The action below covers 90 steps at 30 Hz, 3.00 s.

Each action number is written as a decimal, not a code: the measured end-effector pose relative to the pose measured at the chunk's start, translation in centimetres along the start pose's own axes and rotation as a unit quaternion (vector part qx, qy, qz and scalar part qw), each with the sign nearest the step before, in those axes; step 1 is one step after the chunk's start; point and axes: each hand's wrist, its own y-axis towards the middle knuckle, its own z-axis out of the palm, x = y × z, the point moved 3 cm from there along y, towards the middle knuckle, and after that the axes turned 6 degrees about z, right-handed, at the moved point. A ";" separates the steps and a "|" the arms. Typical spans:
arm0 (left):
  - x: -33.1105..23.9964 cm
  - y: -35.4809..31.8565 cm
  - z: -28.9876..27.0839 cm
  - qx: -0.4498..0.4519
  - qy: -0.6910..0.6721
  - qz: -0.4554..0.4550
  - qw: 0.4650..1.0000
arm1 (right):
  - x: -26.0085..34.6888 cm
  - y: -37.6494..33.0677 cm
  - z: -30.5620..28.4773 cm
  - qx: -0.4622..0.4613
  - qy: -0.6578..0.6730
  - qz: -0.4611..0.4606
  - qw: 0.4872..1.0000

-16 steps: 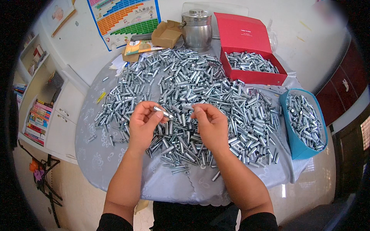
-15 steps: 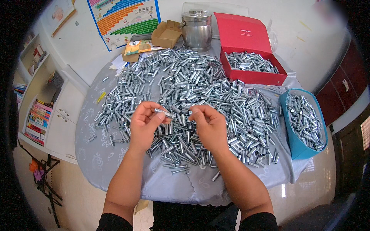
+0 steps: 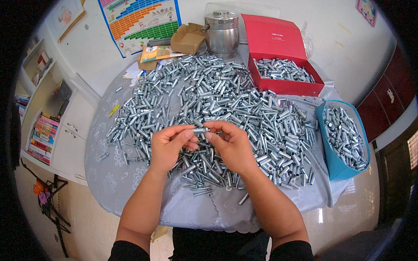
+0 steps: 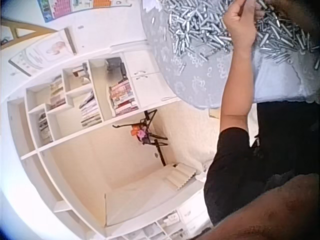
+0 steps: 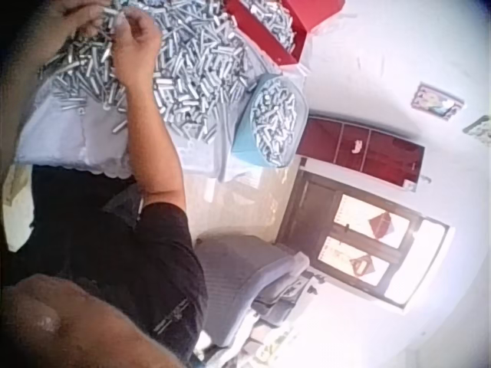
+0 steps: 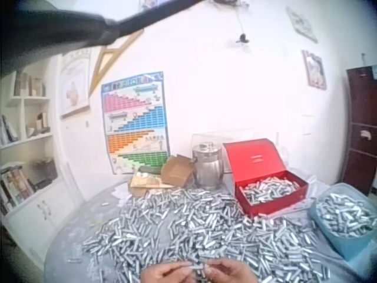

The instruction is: The person repeatedly picks up small metal fasteners from a large pile on a table and joins two pieces together by hand. The person handles the fasteners one at a time, aligning and pressing the components to form a single unit before placing them back onto the pile.

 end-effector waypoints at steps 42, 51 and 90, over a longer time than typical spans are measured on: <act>0.4 0.1 0.4 0.024 -0.008 0.010 1.000 | 0.0 0.3 -0.4 -0.019 0.023 0.050 0.998; 0.6 0.1 0.4 0.027 -0.011 0.006 1.000 | -0.4 0.4 -0.6 -0.014 0.020 0.042 0.999; 0.4 0.1 0.2 0.013 -0.026 0.016 0.999 | -0.5 0.4 -0.5 -0.007 0.005 0.054 0.999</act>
